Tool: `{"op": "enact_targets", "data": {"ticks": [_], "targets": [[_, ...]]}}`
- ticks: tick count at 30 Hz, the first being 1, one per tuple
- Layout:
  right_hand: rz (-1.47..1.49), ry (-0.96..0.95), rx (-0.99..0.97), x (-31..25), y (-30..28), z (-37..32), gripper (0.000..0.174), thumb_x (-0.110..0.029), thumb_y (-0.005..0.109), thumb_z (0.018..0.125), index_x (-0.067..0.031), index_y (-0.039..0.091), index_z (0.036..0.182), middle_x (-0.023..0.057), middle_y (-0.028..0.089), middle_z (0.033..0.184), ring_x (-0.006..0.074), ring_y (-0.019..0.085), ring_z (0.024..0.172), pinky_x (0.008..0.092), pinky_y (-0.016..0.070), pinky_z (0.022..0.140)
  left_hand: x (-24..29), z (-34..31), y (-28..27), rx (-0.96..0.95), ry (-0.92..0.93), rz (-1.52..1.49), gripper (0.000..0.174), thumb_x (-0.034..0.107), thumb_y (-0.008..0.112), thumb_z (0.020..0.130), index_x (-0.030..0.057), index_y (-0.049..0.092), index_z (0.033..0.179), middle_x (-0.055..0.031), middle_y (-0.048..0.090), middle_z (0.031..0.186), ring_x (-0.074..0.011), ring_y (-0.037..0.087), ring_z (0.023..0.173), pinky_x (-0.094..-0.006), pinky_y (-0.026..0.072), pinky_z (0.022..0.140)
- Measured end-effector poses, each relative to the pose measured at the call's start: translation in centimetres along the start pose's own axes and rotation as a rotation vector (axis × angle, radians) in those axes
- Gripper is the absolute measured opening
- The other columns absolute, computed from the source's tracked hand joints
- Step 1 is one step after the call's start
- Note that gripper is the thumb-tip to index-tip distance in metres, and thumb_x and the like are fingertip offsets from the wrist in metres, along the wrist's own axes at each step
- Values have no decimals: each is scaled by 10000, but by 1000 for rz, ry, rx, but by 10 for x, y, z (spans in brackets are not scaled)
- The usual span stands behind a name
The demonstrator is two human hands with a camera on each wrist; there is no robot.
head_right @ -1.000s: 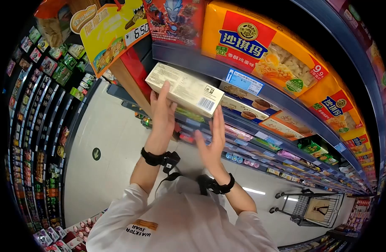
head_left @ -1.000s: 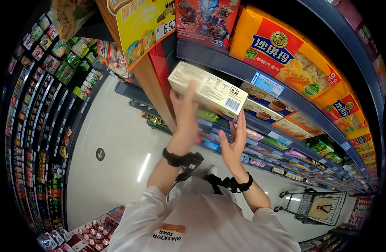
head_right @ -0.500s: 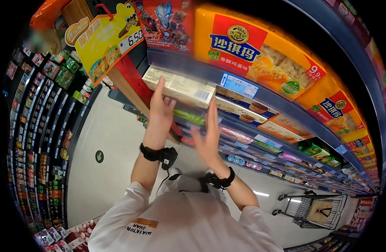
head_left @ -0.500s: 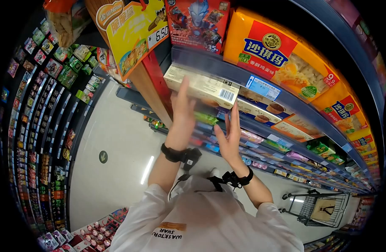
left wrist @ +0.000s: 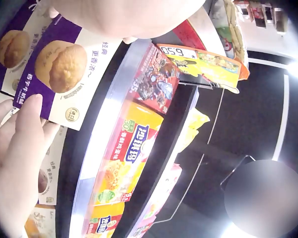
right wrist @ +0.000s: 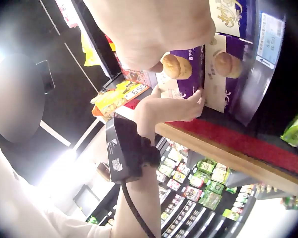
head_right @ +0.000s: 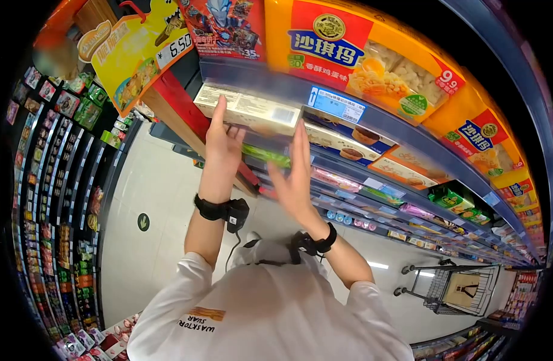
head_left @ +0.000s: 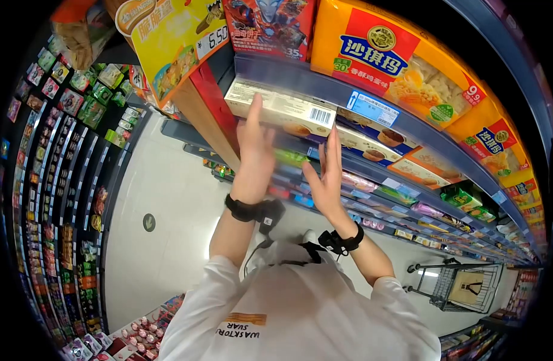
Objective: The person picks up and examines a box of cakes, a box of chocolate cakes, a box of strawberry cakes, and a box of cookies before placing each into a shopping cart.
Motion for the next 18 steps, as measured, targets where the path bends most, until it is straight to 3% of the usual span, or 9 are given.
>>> {"op": "enact_targets", "data": {"ticks": [2, 6, 8, 9, 11, 12, 13, 18], "targets": [[-10, -16, -1, -2, -1, 3, 877, 5, 626, 846, -27, 140, 1575, 216, 164, 1619, 360, 222, 1487, 444, 308, 1154, 0, 1, 0, 4, -14, 13, 755, 436, 764, 852, 82, 424, 1425, -74, 504, 1322, -202, 490, 1223, -349, 360, 1077], [-25, -24, 41, -6, -16, 6, 732, -25, 620, 862, -18, 311, 1526, 210, 320, 1556, 351, 331, 1441, 424, 328, 1143, 1, 0, 1, 1, -10, 1, 759, 435, 774, 843, 77, 429, 1416, -79, 505, 1300, -207, 495, 1213, -345, 385, 1068], [-292, -121, 98, -12, -40, 7, 630, -45, 614, 875, -7, 406, 1468, 208, 395, 1507, 348, 381, 1406, 422, 338, 1132, 2, -1, 1, -6, -13, -5, 760, 432, 779, 839, 74, 430, 1411, -82, 504, 1294, -211, 494, 1212, -345, 393, 1067], [-425, -170, 124, -16, -48, 7, 583, -56, 611, 881, -1, 453, 1440, 206, 432, 1482, 347, 406, 1388, 421, 343, 1126, 0, 0, -1, 15, -25, -45, 715, 391, 787, 834, 52, 463, 1374, -49, 517, 1333, -212, 449, 1265, -431, 269, 1127], [-465, -159, 235, -22, -68, 7, 484, -59, 597, 891, 12, 526, 1364, 209, 492, 1406, 368, 445, 1336, 439, 345, 1111, 1, -3, 0, 16, -19, -39, 717, 397, 784, 835, 56, 460, 1376, -49, 508, 1343, -216, 438, 1274, -429, 259, 1131], [-605, -252, 254, -31, -76, 9, 476, -53, 593, 890, 12, 530, 1358, 210, 495, 1393, 376, 450, 1325, 443, 342, 1111, 2, -4, 0, 16, -14, -36, 717, 399, 783, 836, 58, 459, 1377, -49, 504, 1348, -218, 432, 1279, -428, 253, 1134], [-696, -323, 276, -40, -80, 9, 476, -64, 604, 882, 11, 533, 1347, 210, 503, 1364, 404, 445, 1306, 495, 326, 1111, 3, -3, 2, -3, 0, -39, 718, 402, 782, 836, 61, 459, 1378, -49, 501, 1351, -218, 427, 1282, -426, 247, 1136], [-1024, -423, 238, -49, -90, 21, 446, -101, 643, 861, 8, 558, 1285, 215, 517, 1324, 426, 433, 1281, 580, 311, 1085, 1, 1, 2, -31, 9, -46, 708, 409, 777, 837, 74, 463, 1375, -43, 495, 1354, -211, 416, 1279, -410, 230, 1140]]}}
Point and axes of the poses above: each hand's wrist, its own z-axis towards the middle knuckle, its own y-axis out of the palm, x = y × z, the point moved 9 cm from there along z, towards the middle knuckle
